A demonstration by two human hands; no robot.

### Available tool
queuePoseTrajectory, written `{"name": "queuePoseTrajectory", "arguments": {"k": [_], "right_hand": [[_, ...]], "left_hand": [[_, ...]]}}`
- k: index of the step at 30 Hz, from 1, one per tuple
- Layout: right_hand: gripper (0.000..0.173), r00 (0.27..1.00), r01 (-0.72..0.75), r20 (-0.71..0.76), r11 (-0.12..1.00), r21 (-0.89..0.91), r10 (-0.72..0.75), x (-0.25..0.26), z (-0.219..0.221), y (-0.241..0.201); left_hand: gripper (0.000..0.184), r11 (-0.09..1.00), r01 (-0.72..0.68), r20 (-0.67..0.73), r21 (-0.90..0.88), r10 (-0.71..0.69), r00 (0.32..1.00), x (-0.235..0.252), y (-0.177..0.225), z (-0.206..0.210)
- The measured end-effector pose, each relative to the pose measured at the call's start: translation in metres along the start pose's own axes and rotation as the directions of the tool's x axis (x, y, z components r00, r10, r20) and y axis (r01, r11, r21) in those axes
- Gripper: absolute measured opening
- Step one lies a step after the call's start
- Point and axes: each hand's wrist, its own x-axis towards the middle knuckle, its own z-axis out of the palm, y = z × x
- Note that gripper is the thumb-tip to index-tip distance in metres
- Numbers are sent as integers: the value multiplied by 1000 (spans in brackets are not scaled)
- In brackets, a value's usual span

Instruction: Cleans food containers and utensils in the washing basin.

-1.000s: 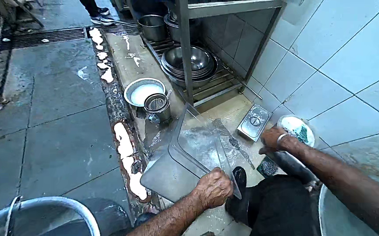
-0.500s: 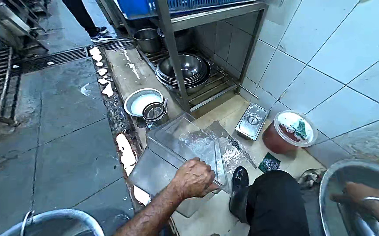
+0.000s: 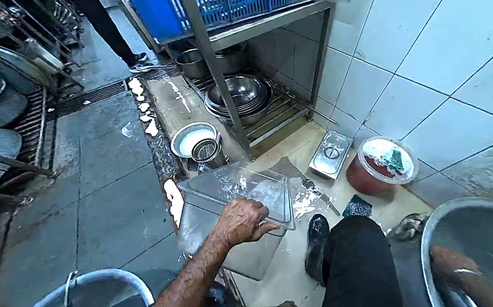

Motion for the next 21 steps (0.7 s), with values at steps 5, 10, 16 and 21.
{"name": "queuePoseTrajectory", "arguments": {"k": [5, 10, 16, 21], "right_hand": [[47, 964, 97, -264, 972, 213, -38, 13, 43, 23], [48, 914, 181, -405, 920, 346, -28, 4, 61, 40], [39, 954, 166, -293, 930, 327, -67, 7, 62, 33], [48, 964, 72, -263, 933, 353, 25, 1, 55, 11]], "left_hand": [[57, 977, 208, -158, -52, -214, 964, -4, -32, -3], [51, 872, 447, -169, -202, -480, 861, 7, -46, -37], [56, 728, 578, 64, -369, -601, 797, 21, -92, -46], [57, 717, 563, 96, -411, -581, 809, 61, -130, -44]]}}
